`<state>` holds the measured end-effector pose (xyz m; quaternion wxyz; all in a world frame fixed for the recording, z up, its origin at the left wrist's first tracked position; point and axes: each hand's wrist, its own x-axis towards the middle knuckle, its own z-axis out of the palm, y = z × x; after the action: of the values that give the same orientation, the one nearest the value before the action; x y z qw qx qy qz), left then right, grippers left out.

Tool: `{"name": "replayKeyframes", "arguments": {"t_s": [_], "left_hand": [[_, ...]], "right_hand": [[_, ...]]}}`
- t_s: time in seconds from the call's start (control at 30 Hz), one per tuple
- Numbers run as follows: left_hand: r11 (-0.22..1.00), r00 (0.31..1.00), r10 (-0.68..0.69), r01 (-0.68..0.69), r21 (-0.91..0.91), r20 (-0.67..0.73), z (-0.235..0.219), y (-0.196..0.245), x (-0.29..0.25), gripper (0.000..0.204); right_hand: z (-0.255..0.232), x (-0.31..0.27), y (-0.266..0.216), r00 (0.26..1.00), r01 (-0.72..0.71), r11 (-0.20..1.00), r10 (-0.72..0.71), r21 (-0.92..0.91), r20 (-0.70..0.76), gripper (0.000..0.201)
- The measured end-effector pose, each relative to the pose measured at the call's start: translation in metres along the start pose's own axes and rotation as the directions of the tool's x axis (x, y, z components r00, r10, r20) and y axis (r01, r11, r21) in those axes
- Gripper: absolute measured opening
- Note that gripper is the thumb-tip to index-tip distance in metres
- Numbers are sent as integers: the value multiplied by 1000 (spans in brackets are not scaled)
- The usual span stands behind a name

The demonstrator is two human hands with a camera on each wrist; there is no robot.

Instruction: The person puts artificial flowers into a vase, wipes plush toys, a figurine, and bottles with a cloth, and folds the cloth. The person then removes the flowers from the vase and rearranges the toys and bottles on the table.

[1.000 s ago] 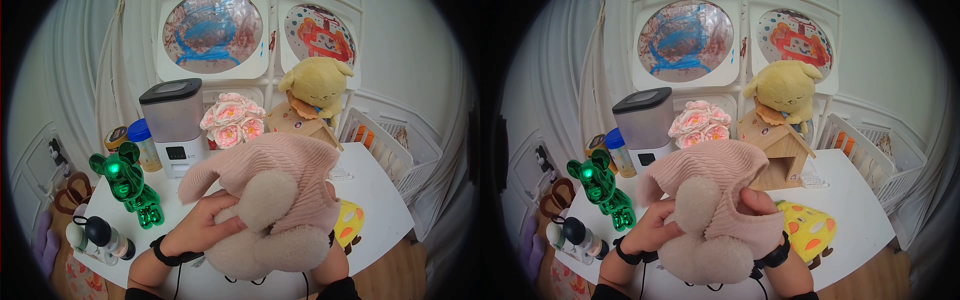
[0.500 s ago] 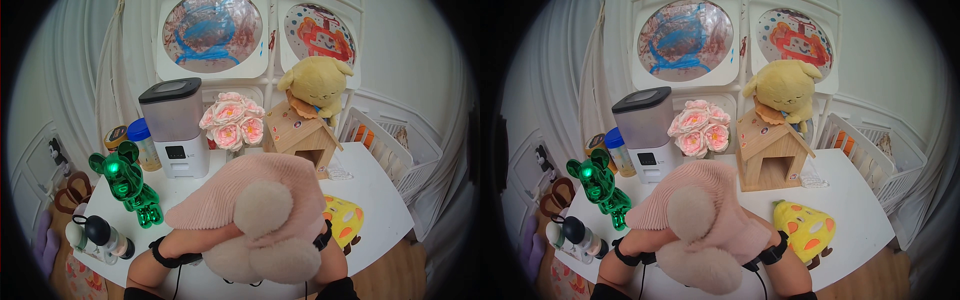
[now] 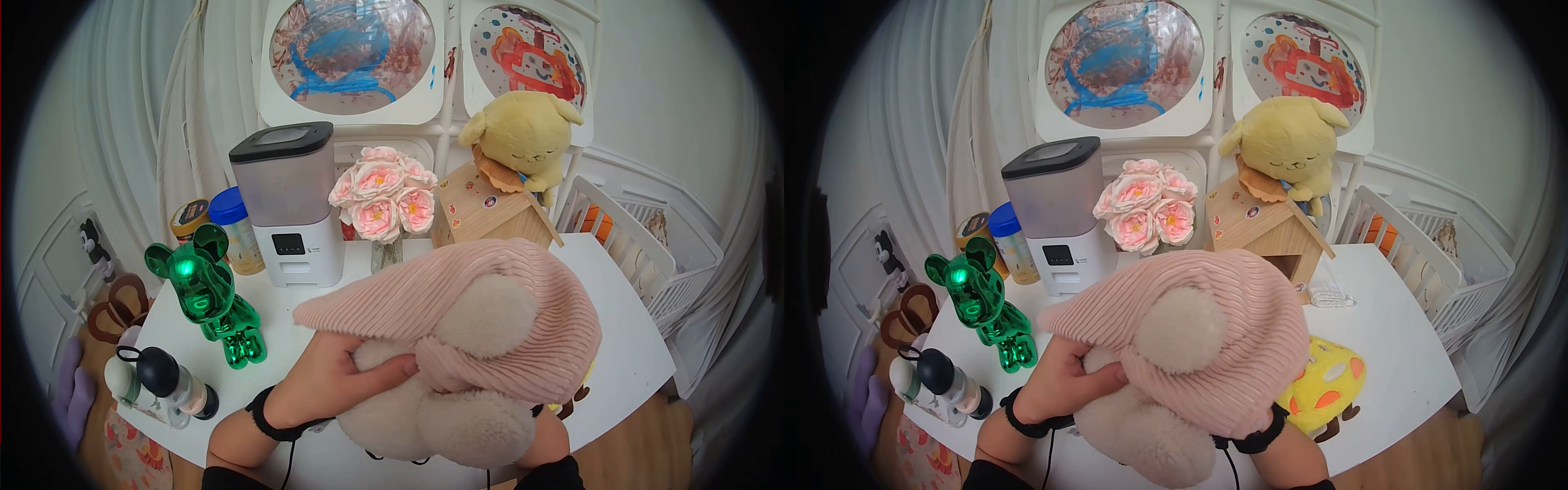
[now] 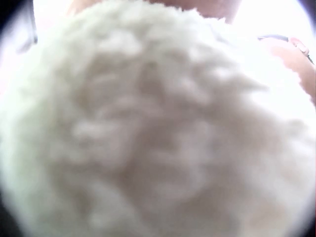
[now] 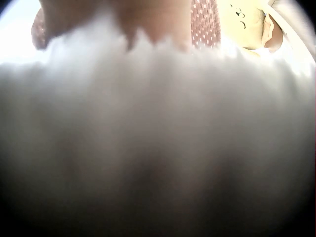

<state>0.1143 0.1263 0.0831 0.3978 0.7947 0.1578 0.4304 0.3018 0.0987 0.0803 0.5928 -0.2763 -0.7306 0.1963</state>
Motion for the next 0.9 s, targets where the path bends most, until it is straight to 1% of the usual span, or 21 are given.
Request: {"name": "replayKeyframes", "arguments": {"t_s": [0.03, 0.07, 0.1, 0.17, 0.2, 0.27, 0.3, 0.37, 0.4, 0.47, 0.5, 0.53, 0.57, 0.6, 0.63, 0.67, 0.73, 0.77, 0.87, 0.9], "left_hand": [[997, 996, -81, 81, 8, 46, -3, 5, 1, 40], [987, 983, -161, 159, 21, 90, -4, 8, 1, 36], [987, 984, -159, 158, 19, 85, -5, 5, 2, 36], [991, 990, -122, 117, 67, 75, -3, -6, 3, 31], [991, 990, -123, 118, 65, 73, -2, -8, 4, 31], [994, 996, -71, 67, 81, 50, -1, -10, 4, 31], [995, 996, -69, 65, 79, 49, -1, -11, 5, 31], [990, 999, 21, -25, 140, 30, 0, -13, 5, 32], [989, 999, 25, -28, 142, 29, -1, -14, 6, 32], [991, 998, 27, -34, 132, 56, -2, -16, 8, 31], [991, 998, 28, -34, 129, 53, -2, -16, 7, 31], [991, 998, 34, -40, 129, 46, -2, -17, 7, 31], [991, 998, 41, -46, 128, 40, -1, -17, 7, 31], [991, 998, 44, -48, 126, 37, -1, -17, 7, 31], [991, 998, 52, -57, 124, 44, -1, -17, 7, 31], [991, 997, 58, -64, 121, 53, -1, -17, 7, 30], [989, 995, 64, -73, 125, 73, -3, -16, 7, 30], [988, 993, 71, -83, 130, 96, -4, -16, 7, 29], [990, 991, 109, -115, 87, 75, -4, -18, 8, 27], [990, 991, 109, -116, 86, 75, -5, -18, 9, 27]], "right_hand": [[-10, -18, 0, 1000, 0, 1000, 0, -10, 1, 58], [-23, -65, -3, 1000, 1, 1000, -1, -20, 3, 58], [-30, -100, -4, 1000, 4, 1000, -4, -30, 5, 58], [-19, -87, 1, 1000, 9, 999, -8, -49, 6, 58], [-13, -66, 4, 1000, 8, 998, -8, -59, 6, 58], [-3, -21, 9, 1000, 6, 997, -6, -81, 2, 58], [-2, -12, 11, 1000, 8, 996, -8, -94, 0, 58], [-10, -14, 12, 1000, 18, 993, -19, -117, -3, 57], [-14, -6, 13, 1000, 24, 992, -24, -128, -5, 57], [-18, -19, 14, 1000, 28, 989, -30, -148, -6, 57], [-29, -38, 11, 1000, 29, 987, -31, -159, -6, 57], [-31, -42, 13, 999, 31, 985, -32, -171, -7, 57], [-31, -38, 14, 999, 32, 982, -34, -183, -8, 57], [-18, -48, 7, 999, 35, 980, -38, -196, -8, 56], [-18, -28, 18, 999, 38, 978, -41, -207, -8, 56], [-41, -75, 15, 999, 40, 975, -43, -218, -9, 56], [-29, -74, 19, 999, 41, 971, -44, -237, -9, 56], [-38, -83, 17, 999, 41, 968, -45, -247, -11, 56], [-39, -91, 23, 999, 43, 960, -50, -276, -18, 56], [-38, -62, 26, 998, 44, 957, -52, -287, -21, 55]]}}
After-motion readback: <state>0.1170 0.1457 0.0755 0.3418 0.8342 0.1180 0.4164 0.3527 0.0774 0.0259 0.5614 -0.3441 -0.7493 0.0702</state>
